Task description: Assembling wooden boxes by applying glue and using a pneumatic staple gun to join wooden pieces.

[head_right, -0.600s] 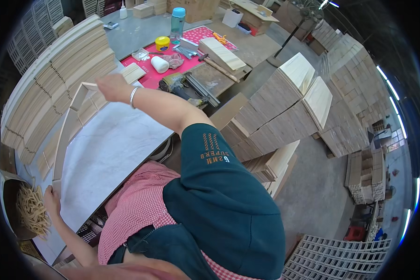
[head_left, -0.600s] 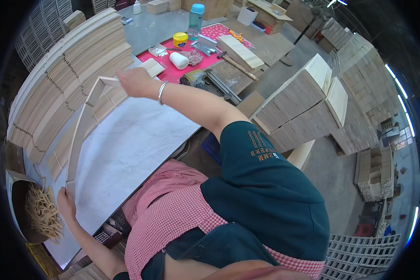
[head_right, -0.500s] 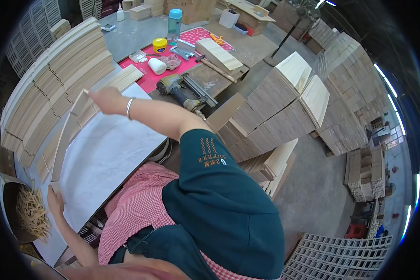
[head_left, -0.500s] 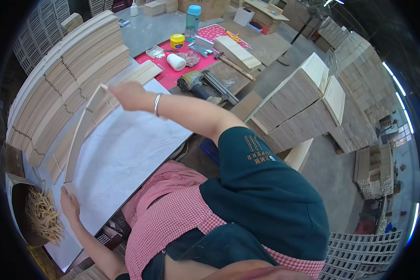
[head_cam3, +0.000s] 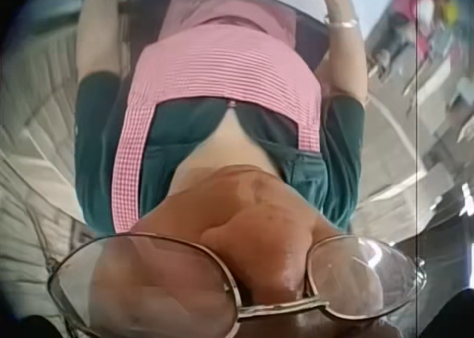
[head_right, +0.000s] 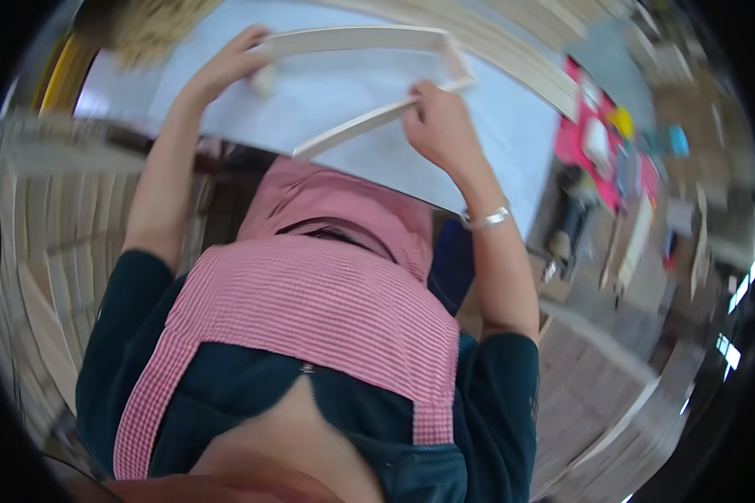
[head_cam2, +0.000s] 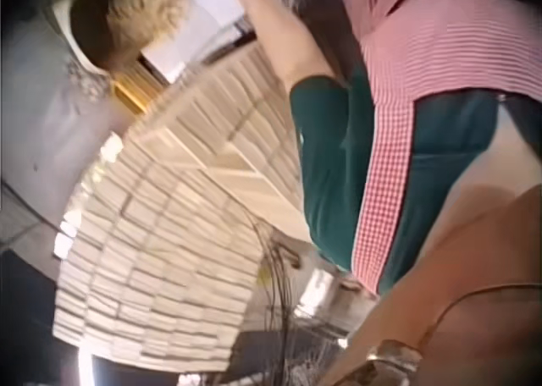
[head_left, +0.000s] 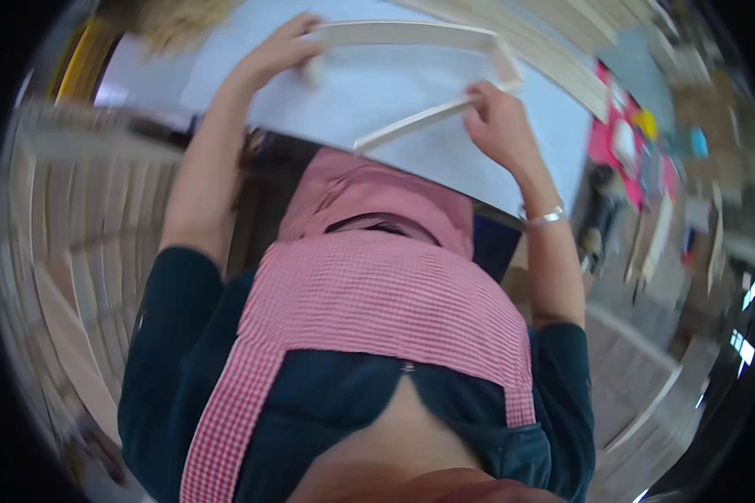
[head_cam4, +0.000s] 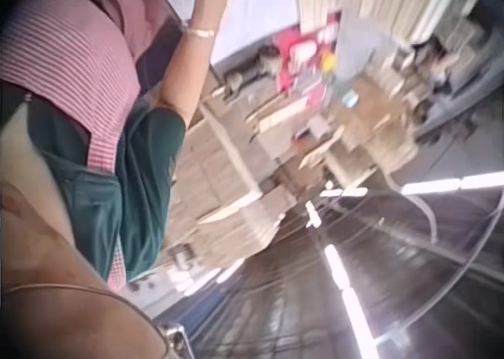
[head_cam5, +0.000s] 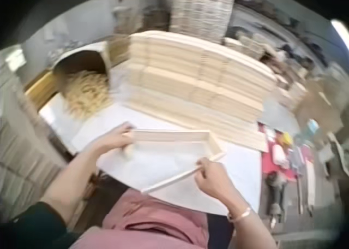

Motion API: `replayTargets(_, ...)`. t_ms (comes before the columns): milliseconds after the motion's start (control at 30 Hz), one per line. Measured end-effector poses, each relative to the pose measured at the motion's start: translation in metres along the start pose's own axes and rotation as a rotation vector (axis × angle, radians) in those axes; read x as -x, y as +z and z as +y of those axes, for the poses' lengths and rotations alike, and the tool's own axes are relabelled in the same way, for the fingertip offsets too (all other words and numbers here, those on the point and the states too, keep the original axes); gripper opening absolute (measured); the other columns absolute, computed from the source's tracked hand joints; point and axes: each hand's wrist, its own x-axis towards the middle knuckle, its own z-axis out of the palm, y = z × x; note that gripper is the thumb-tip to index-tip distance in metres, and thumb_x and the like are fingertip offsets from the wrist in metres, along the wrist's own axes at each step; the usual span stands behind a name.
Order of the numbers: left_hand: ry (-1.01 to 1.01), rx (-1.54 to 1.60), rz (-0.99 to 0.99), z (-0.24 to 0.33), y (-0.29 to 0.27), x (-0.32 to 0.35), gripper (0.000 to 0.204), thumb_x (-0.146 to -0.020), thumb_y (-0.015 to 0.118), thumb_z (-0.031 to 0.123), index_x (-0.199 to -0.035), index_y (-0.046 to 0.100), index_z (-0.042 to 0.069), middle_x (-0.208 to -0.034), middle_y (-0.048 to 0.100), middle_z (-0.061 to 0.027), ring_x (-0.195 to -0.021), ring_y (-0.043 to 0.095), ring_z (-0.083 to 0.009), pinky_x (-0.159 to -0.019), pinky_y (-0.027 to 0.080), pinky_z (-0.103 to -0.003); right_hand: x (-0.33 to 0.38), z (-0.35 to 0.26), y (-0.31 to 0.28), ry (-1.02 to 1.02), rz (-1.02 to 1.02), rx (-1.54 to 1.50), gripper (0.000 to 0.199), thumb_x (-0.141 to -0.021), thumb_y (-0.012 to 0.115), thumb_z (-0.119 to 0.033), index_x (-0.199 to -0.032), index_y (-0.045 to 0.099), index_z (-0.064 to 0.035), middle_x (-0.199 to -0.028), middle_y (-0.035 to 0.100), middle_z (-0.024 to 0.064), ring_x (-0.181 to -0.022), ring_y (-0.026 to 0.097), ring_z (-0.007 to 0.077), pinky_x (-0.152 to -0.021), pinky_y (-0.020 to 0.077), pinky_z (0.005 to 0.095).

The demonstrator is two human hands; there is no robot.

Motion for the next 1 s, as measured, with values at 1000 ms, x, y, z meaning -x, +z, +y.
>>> replayTargets(1000, 0.209, -0.05, -0.014, -0.027, 0.035, 0.054, 0.079, -0.085, 0.074, 0.012, -0.156, 0.041, 0.025, -0.146, 0.053, -0.0078, -0.099, 0.062, -0.0237, -0.084, 0.056, -0.028, -0.009, -0.004, 0.064, -0.339, 0.1, 0.252, 0.016, -0.091, 0.074, -0.021, -0.099, 0.069, -0.0076, -0.091, 0.071, 0.0045, -0.08, 0.062, 0.023, -0.076, 0.047, 0.0337)
